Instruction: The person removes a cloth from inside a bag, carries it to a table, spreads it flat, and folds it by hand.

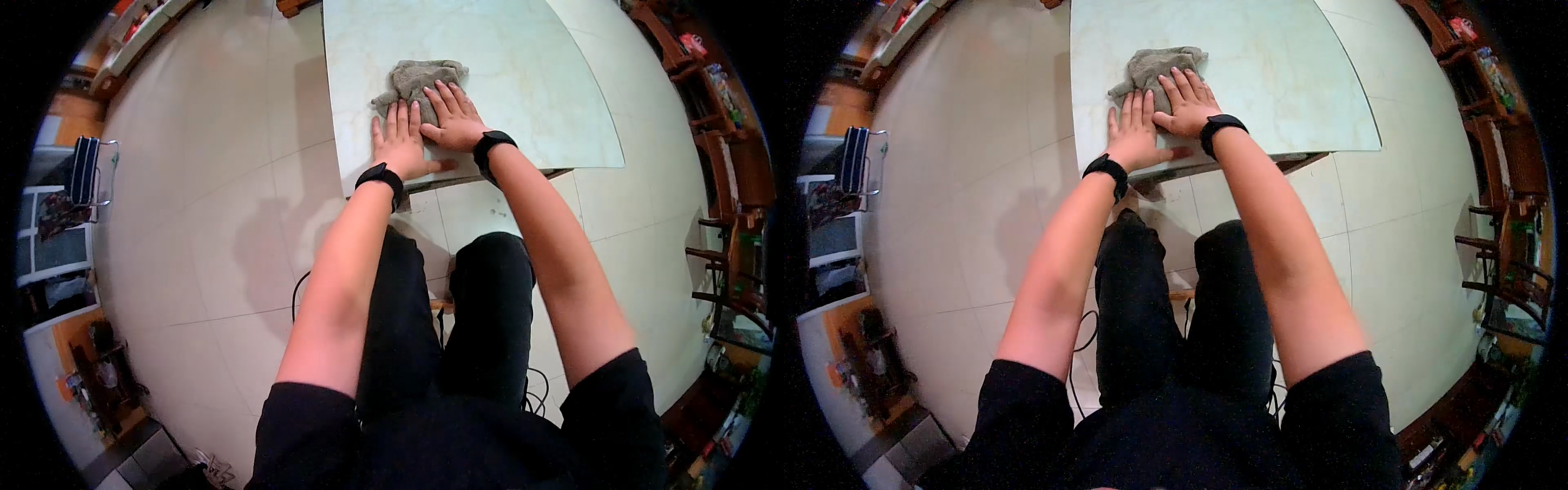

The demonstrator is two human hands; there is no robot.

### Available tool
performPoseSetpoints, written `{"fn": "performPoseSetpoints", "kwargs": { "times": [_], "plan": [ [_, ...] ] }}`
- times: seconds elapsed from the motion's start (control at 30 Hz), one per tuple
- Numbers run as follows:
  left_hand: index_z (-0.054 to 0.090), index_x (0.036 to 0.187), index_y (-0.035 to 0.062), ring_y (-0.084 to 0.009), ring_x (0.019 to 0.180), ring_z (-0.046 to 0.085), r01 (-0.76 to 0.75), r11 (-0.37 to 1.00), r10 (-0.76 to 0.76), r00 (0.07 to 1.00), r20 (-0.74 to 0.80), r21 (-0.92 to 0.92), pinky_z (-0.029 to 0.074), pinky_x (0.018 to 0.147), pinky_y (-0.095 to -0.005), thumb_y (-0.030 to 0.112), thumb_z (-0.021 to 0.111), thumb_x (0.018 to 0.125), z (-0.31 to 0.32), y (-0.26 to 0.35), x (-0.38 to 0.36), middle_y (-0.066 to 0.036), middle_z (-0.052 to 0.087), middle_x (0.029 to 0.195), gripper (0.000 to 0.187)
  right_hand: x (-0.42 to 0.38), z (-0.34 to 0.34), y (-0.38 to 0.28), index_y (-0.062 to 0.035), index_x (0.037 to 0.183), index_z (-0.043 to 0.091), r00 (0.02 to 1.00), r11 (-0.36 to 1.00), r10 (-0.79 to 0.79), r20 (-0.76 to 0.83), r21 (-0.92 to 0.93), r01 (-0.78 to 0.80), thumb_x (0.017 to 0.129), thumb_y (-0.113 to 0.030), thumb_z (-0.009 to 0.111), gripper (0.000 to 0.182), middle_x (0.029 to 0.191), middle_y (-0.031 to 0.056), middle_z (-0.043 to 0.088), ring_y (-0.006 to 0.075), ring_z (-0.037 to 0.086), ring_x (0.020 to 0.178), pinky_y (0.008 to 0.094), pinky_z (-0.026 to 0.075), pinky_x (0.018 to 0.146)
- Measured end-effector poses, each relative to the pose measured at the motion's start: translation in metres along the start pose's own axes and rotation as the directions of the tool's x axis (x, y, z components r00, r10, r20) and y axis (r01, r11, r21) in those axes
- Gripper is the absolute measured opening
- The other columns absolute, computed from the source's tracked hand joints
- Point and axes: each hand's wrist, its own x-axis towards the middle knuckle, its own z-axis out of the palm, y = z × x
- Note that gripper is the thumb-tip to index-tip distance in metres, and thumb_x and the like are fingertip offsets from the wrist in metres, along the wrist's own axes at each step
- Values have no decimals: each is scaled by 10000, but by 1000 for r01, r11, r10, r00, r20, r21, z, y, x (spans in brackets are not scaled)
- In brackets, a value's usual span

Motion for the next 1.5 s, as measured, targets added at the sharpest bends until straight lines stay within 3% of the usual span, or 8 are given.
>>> {"fn": "performPoseSetpoints", "kwargs": {
  "times": [0.2,0.53,0.67,0.77,0.97,1.1,1.27,1.5],
  "plan": [
    [69,1437,113,-271,1374,127,-66,993,44,975,-216,-94,86,1097,-512,621,603,698,13,-9,-7,-115,175,1465,1043,-21,-11,-18,-157,1379,308,991,1000,20,-134,-1,-20,853,-429,491,620,1472,85,212,276,175,1361,389,207,1103],
    [75,1445,145,-321,1281,325,-121,929,177,975,134,-349,255,1057,-464,412,647,756,-8,-9,-79,-186,293,1402,935,-98,-35,-33,-135,1072,526,995,985,11,-101,173,7,829,-228,554,262,1039,118,604,332,545,995,444,472,770],
    [118,1420,32,-327,1117,463,-2,338,10,1000,2,-941,372,946,-346,513,550,816,-33,2,-107,-250,429,1266,884,-117,-42,-33,-98,1085,528,986,870,52,-157,492,33,868,-253,538,267,1008,150,615,345,577,895,402,459,730],
    [424,1211,33,-232,998,516,134,36,-10,991,134,-990,408,875,-397,552,454,858,-72,12,-134,-126,541,1086,628,-149,-80,-56,-54,1059,531,987,426,58,-151,898,112,917,-225,524,222,877,-13,534,85,476,777,240,406,677],
    [429,1066,7,-162,814,585,-109,-183,-163,983,-79,-977,515,686,-289,224,670,819,-84,19,-130,-87,552,914,408,-181,-124,-88,-37,1055,520,981,300,15,-193,937,180,873,-293,583,320,905,13,543,96,489,889,246,426,714],
    [441,1005,38,-146,794,595,-145,-125,-94,987,-134,-982,520,724,-292,200,624,856,-108,35,-151,-60,557,899,286,-181,-127,-94,18,1043,491,927,761,9,-375,604,237,819,-375,642,476,908,67,551,129,528,850,292,458,726],
    [484,944,41,-140,793,600,-223,-210,-44,975,-219,-952,522,752,-286,215,589,884,-107,32,-146,-61,580,886,211,-172,-138,-85,10,1075,481,939,783,-30,-344,576,236,874,-322,595,405,854,129,589,141,563,756,267,468,689],
    [511,1096,46,-89,622,549,-338,277,-10,935,-355,-899,423,563,-244,231,661,816,-104,19,-141,-21,576,619,367,-167,-143,-80,-45,1047,542,917,661,165,-364,731,172,926,-295,515,279,866,74,597,126,510,773,253,427,704]
  ]
}}
